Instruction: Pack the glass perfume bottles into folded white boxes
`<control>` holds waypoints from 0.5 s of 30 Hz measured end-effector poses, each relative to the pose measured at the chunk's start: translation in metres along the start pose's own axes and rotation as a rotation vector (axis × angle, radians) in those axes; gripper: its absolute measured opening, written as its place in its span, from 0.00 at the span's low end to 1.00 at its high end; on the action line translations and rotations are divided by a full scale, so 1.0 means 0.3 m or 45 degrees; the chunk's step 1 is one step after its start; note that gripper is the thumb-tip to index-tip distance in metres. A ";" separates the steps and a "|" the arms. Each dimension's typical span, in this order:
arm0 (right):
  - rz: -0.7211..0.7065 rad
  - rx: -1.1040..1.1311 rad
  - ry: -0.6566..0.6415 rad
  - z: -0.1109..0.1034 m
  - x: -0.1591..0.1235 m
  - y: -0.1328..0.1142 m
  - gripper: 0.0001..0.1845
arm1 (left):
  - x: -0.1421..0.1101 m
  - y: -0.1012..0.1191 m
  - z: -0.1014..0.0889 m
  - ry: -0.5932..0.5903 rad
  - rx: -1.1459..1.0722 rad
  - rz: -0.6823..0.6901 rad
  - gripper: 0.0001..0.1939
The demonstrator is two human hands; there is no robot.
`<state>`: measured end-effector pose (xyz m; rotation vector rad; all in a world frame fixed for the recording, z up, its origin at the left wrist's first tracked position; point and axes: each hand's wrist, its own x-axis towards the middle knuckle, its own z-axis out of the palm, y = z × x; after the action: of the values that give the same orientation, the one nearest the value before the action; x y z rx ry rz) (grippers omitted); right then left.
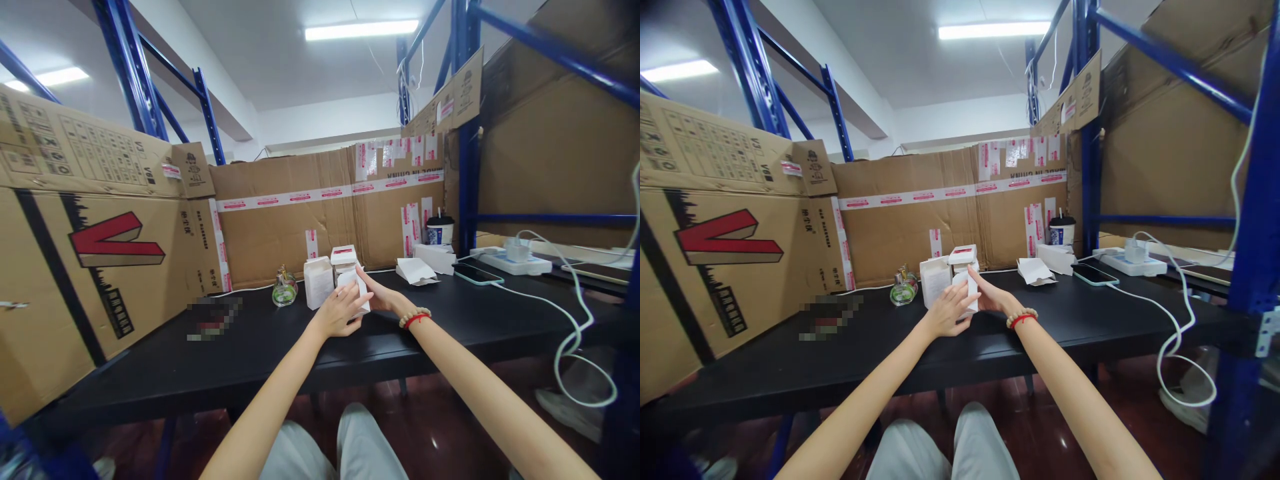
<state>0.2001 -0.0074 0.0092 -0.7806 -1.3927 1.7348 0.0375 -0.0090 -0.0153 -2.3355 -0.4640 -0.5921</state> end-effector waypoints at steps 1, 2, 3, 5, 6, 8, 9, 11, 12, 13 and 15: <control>-0.008 0.000 0.015 0.001 0.001 0.000 0.28 | 0.002 0.001 0.000 -0.007 -0.003 -0.012 0.30; -0.018 0.000 0.024 0.002 0.004 0.001 0.27 | 0.003 0.001 -0.001 -0.015 -0.004 -0.028 0.30; -0.022 -0.003 0.033 0.003 0.007 0.002 0.26 | 0.005 0.001 -0.001 -0.022 -0.007 -0.049 0.30; -0.022 -0.014 0.044 0.008 0.013 0.003 0.24 | 0.008 0.002 -0.001 -0.034 -0.015 -0.099 0.32; -0.018 -0.017 0.044 0.012 0.015 0.004 0.23 | 0.009 0.002 -0.001 -0.039 -0.021 -0.122 0.33; -0.010 -0.003 0.037 0.019 0.015 0.002 0.23 | 0.010 0.002 0.001 -0.046 -0.034 -0.150 0.34; -0.009 0.015 0.033 0.021 0.014 0.001 0.23 | 0.010 0.002 0.002 -0.047 -0.037 -0.152 0.34; 0.001 0.056 0.029 0.022 0.010 -0.003 0.24 | 0.011 0.002 0.004 -0.047 -0.034 -0.133 0.33; 0.005 0.076 0.035 0.021 0.009 -0.004 0.25 | 0.012 0.001 0.005 -0.048 -0.028 -0.116 0.33; 0.004 0.097 0.048 0.020 0.008 -0.006 0.26 | 0.013 0.001 0.006 -0.050 -0.021 -0.098 0.32; -0.021 0.141 0.074 0.017 0.009 -0.009 0.29 | 0.015 -0.001 0.007 -0.061 -0.009 -0.074 0.29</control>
<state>0.1949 -0.0074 0.0130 -0.7503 -1.2504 1.7468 0.0417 -0.0066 -0.0142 -2.3542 -0.5544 -0.5673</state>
